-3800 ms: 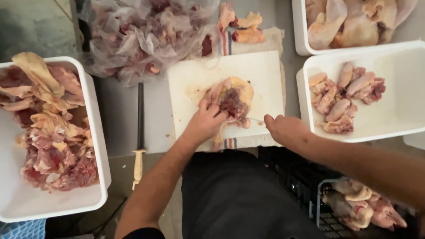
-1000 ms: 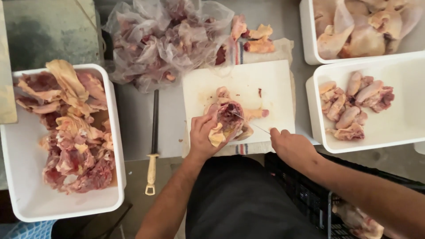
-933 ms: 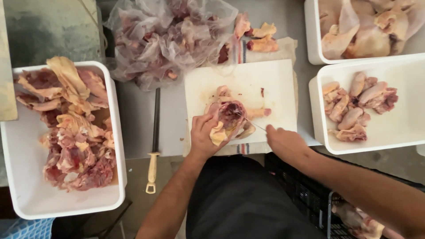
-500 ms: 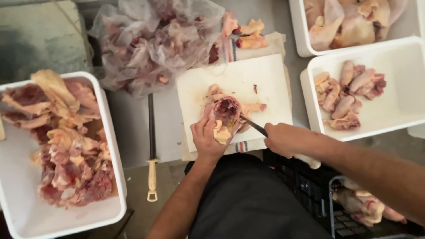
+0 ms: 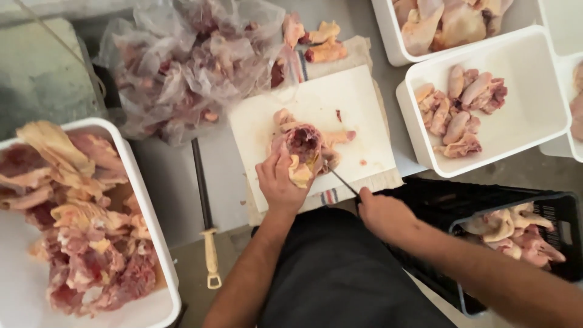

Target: Butchering and cutting raw chickens into smaller pieces using a knife on a cutting board

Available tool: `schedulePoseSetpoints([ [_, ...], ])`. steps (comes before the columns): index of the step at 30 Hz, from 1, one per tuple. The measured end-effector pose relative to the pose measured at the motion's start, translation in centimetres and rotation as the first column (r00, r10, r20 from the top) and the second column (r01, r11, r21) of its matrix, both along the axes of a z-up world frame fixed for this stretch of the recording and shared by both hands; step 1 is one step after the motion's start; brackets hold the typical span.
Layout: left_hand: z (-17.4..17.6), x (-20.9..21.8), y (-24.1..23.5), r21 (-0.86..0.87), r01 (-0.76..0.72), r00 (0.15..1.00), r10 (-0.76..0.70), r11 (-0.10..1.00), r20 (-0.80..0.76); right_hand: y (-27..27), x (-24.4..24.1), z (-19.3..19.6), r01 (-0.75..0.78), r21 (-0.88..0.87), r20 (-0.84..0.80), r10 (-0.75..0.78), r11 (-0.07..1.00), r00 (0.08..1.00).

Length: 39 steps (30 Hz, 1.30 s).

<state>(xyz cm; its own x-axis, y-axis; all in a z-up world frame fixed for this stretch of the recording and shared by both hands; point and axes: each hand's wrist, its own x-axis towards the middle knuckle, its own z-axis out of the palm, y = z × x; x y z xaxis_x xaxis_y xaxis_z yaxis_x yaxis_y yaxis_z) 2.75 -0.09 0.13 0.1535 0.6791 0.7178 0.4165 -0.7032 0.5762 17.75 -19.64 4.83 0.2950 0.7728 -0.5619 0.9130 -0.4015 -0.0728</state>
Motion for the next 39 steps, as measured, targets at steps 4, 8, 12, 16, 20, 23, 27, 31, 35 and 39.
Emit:
schedulePoseSetpoints([
  [4, -1.5, -0.3, -0.1, -0.027, 0.069, 0.998, -0.069, 0.997, 0.003, 2.2, 1.5, -6.8, -0.075, -0.013, 0.186, 0.076, 0.997, 0.980],
  [8, -1.2, -0.5, 0.7, -0.032, 0.028, 1.000, -0.028, 0.999, -0.004, 6.3, 1.8, -7.0, -0.088, -0.004, 0.185, 0.087, 0.996, 0.979],
  [12, -0.4, -0.2, 1.8, -0.036, 0.029, 0.999, -0.028, 0.999, 0.029, 5.6, 1.0, -9.6, 0.058, 0.023, 0.137, -0.061, 0.998, 0.989],
  [16, -0.2, -0.1, 2.2, -0.011, 0.078, 0.997, -0.077, 0.997, 0.019, 6.0, 1.7, -9.0, 0.006, -0.063, 0.148, 0.003, 0.998, 0.989],
  [20, -1.6, -0.7, 2.4, -0.071, 0.103, 0.994, -0.106, 0.992, -0.036, 7.7, 1.3, -11.0, 0.027, -0.087, 0.204, -0.008, 0.996, 0.979],
  [23, -0.9, -1.4, 3.0, -0.123, 0.092, 0.989, -0.105, 0.988, -0.104, 5.7, 0.1, -8.3, -0.025, 0.045, 0.190, 0.016, 0.999, 0.982],
  [27, 2.3, -1.8, 2.1, -0.165, 0.062, 0.975, -0.095, 0.984, -0.201, 3.2, -0.3, -8.1, -0.083, 0.034, 0.350, 0.066, 0.996, 0.934],
  [31, 5.3, -2.1, 2.7, -0.120, 0.006, 0.758, -0.083, 0.993, -0.647, 3.1, 1.1, 6.1, 0.025, 0.004, 0.137, -0.026, 1.000, 0.990],
  [35, 2.0, 4.0, 1.3, 0.048, 0.293, 0.495, -0.108, 0.955, -0.862, 0.4, 3.4, 14.8, 0.200, -0.028, -0.138, -0.202, 0.979, 0.970],
  [39, -4.5, 9.8, 0.5, 0.086, 0.701, 0.495, -0.396, 0.708, -0.773, -3.1, 4.8, 12.9, 0.273, -0.035, -0.178, -0.275, 0.961, 0.945],
])
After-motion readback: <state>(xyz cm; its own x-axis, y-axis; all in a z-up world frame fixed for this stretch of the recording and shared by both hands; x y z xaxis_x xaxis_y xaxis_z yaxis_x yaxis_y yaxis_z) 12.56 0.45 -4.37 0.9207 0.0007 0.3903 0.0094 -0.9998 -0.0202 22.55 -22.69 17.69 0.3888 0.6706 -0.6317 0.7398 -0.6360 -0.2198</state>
